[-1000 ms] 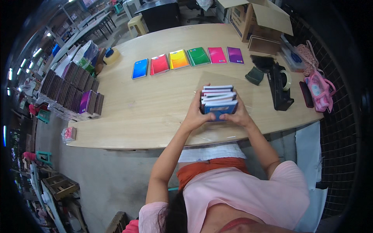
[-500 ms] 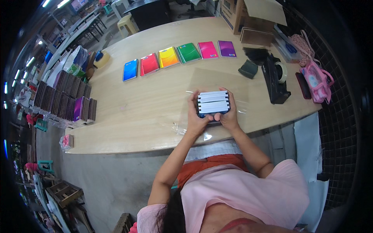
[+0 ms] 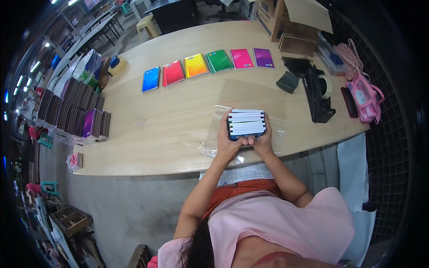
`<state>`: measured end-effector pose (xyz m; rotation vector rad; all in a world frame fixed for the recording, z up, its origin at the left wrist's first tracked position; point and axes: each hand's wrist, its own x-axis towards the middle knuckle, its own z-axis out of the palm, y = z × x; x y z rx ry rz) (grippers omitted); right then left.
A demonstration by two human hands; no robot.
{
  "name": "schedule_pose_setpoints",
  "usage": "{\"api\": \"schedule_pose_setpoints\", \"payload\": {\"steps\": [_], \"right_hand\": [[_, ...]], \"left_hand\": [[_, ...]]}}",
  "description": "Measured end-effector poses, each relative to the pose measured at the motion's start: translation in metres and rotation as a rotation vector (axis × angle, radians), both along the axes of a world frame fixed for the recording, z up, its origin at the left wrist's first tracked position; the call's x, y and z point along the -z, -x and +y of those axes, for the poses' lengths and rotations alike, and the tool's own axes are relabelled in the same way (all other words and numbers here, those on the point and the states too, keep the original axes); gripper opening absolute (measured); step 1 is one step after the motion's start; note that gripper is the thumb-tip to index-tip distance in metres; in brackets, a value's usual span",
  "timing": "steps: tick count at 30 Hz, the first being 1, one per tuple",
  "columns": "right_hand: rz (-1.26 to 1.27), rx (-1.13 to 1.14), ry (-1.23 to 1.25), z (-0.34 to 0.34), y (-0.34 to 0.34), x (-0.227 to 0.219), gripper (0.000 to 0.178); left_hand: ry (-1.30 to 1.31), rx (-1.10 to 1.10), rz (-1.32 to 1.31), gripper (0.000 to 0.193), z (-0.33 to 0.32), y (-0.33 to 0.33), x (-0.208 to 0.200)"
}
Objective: The person picks up several small notebooks of different colors, stacks them into a single pile, inserts the stack into a plastic sleeve, and seals the package using tape from a dispenser.
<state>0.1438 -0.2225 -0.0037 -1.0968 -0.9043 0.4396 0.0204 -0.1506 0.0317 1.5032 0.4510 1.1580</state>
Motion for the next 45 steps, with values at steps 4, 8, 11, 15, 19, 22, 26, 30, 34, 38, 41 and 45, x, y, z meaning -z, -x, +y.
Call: {"api": "schedule_pose_setpoints", "payload": {"steps": [4,8,11,15,19,22,26,30,34,38,41,45], "right_hand": [[-0.035,0.027,0.071,-0.002,0.006,-0.016,0.097],[-0.044,0.018,0.089,-0.003,0.0,-0.017,0.096],[-0.042,0.011,0.012,-0.001,0.005,-0.022,0.097],[-0.026,0.09,0.082,0.001,0.003,-0.018,0.093],[-0.062,0.078,0.059,-0.003,0.001,-0.01,0.079],[-0.057,0.139,0.089,-0.008,0.007,0.003,0.096],[0.026,0.083,0.001,-0.004,0.01,-0.005,0.111],[-0.008,0.094,-0.01,-0.007,0.016,-0.002,0.108],[-0.025,0.199,0.042,-0.02,-0.013,0.005,0.103],[0.231,0.081,0.051,-0.034,-0.058,-0.034,0.104],[0.231,-0.217,0.161,-0.024,-0.096,-0.062,0.105],[-0.153,-0.423,0.386,0.011,-0.121,-0.086,0.102]], "left_hand": [[0.019,-0.008,0.022,0.104,-0.003,-0.001,0.006],[0.064,-0.035,-0.002,0.092,-0.012,-0.001,-0.014],[0.086,-0.025,0.053,0.088,-0.011,0.0,-0.007],[0.001,-0.032,0.029,0.084,-0.008,-0.005,0.01],[0.045,-0.012,0.045,0.092,-0.01,-0.005,0.015],[0.048,-0.054,-0.002,0.098,-0.017,-0.009,0.018],[0.063,0.026,0.058,0.093,-0.007,-0.004,0.017],[-0.041,-0.019,0.014,0.089,-0.006,-0.001,0.029],[-0.083,0.038,0.32,0.088,-0.009,-0.002,-0.008],[-0.072,0.284,0.34,0.069,0.049,0.01,-0.031],[-0.698,0.206,1.02,0.084,0.092,0.027,-0.022],[-0.662,-0.023,1.174,0.116,0.093,0.039,0.0]]}}
